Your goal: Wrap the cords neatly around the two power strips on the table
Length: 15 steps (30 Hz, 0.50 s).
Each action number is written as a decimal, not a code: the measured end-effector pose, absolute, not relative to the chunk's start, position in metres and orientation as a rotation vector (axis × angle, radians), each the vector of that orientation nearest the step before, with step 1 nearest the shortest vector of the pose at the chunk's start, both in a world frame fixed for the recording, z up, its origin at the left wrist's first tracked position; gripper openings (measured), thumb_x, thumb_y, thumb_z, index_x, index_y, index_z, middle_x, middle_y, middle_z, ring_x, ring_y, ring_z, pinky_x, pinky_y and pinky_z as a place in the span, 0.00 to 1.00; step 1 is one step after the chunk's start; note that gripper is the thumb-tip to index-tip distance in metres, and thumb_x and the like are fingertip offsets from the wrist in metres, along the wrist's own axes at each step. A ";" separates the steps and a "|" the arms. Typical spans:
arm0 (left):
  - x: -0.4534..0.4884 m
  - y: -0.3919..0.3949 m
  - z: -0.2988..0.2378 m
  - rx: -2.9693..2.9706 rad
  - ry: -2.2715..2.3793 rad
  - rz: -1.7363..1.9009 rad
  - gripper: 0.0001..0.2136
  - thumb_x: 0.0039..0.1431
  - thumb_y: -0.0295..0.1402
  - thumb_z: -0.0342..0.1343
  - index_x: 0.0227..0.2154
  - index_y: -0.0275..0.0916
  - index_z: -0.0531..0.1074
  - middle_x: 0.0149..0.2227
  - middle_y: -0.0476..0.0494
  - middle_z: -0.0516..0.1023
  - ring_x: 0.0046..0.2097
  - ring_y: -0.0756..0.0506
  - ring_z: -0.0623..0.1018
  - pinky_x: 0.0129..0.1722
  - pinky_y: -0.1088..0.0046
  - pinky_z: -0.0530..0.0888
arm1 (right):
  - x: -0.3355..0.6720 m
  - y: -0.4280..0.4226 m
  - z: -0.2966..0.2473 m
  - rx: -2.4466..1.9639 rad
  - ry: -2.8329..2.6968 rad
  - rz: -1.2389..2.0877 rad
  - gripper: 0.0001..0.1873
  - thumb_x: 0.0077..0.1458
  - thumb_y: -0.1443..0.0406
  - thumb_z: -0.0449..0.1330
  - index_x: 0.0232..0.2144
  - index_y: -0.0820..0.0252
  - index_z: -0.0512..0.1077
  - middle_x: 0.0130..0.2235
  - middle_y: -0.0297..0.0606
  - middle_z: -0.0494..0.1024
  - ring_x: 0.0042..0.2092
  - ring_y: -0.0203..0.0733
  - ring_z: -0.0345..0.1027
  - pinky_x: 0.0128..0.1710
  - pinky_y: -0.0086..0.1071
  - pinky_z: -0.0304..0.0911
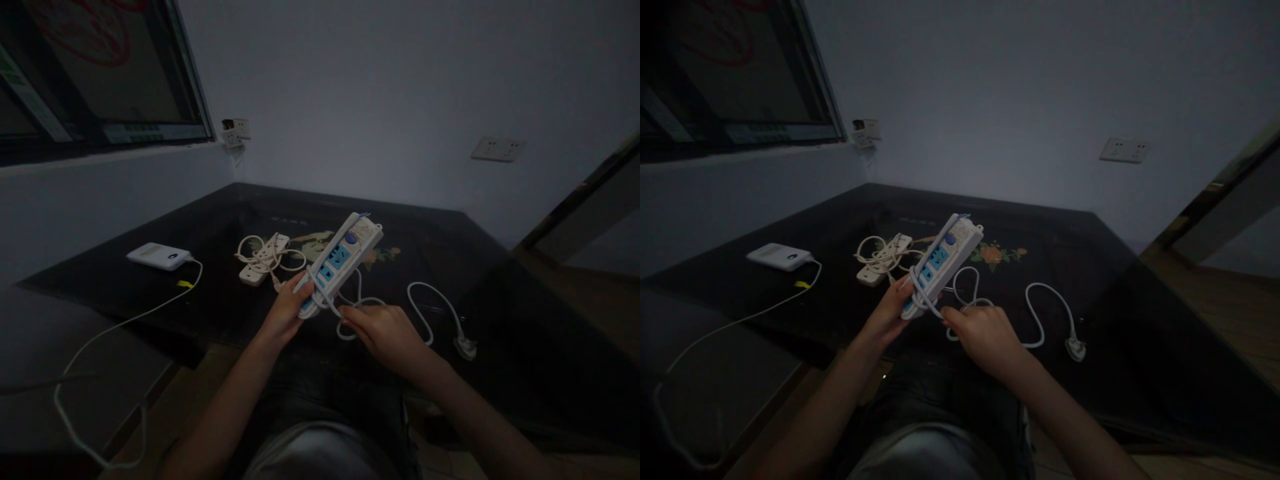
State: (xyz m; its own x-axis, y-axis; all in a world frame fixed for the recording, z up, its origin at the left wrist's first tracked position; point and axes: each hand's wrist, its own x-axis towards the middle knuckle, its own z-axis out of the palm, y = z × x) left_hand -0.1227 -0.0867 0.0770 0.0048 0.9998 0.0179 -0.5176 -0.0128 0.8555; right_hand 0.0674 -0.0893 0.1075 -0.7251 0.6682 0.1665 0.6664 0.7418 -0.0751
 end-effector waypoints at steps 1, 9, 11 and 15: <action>-0.123 -0.086 0.076 0.812 0.788 1.425 0.31 0.34 0.47 0.70 0.39 0.31 0.72 0.30 0.39 0.80 0.29 0.43 0.80 0.23 0.74 0.74 | 0.065 -0.089 0.110 -1.067 -2.788 -0.027 0.12 0.63 0.63 0.51 0.45 0.54 0.72 0.32 0.40 0.80 0.31 0.41 0.73 0.26 0.29 0.52; -0.130 -0.086 0.077 0.752 0.863 1.453 0.34 0.31 0.42 0.72 0.44 0.34 0.69 0.34 0.40 0.81 0.31 0.41 0.81 0.26 0.72 0.76 | 0.054 -0.086 0.116 -1.021 -2.819 0.144 0.12 0.63 0.62 0.51 0.43 0.55 0.73 0.34 0.39 0.80 0.33 0.42 0.74 0.29 0.29 0.57; -0.131 -0.088 0.081 0.767 0.847 1.464 0.34 0.31 0.44 0.72 0.43 0.34 0.70 0.34 0.40 0.81 0.33 0.41 0.81 0.28 0.71 0.77 | 0.059 -0.082 0.116 -0.888 -2.708 0.403 0.12 0.63 0.61 0.52 0.43 0.56 0.73 0.39 0.39 0.80 0.39 0.41 0.73 0.37 0.31 0.62; -0.138 -0.090 0.089 0.816 0.814 1.484 0.31 0.32 0.47 0.70 0.40 0.36 0.72 0.34 0.41 0.81 0.33 0.40 0.81 0.27 0.71 0.78 | 0.085 -0.060 0.111 -0.736 -2.307 0.702 0.15 0.60 0.58 0.55 0.47 0.56 0.71 0.47 0.41 0.76 0.48 0.42 0.69 0.48 0.36 0.61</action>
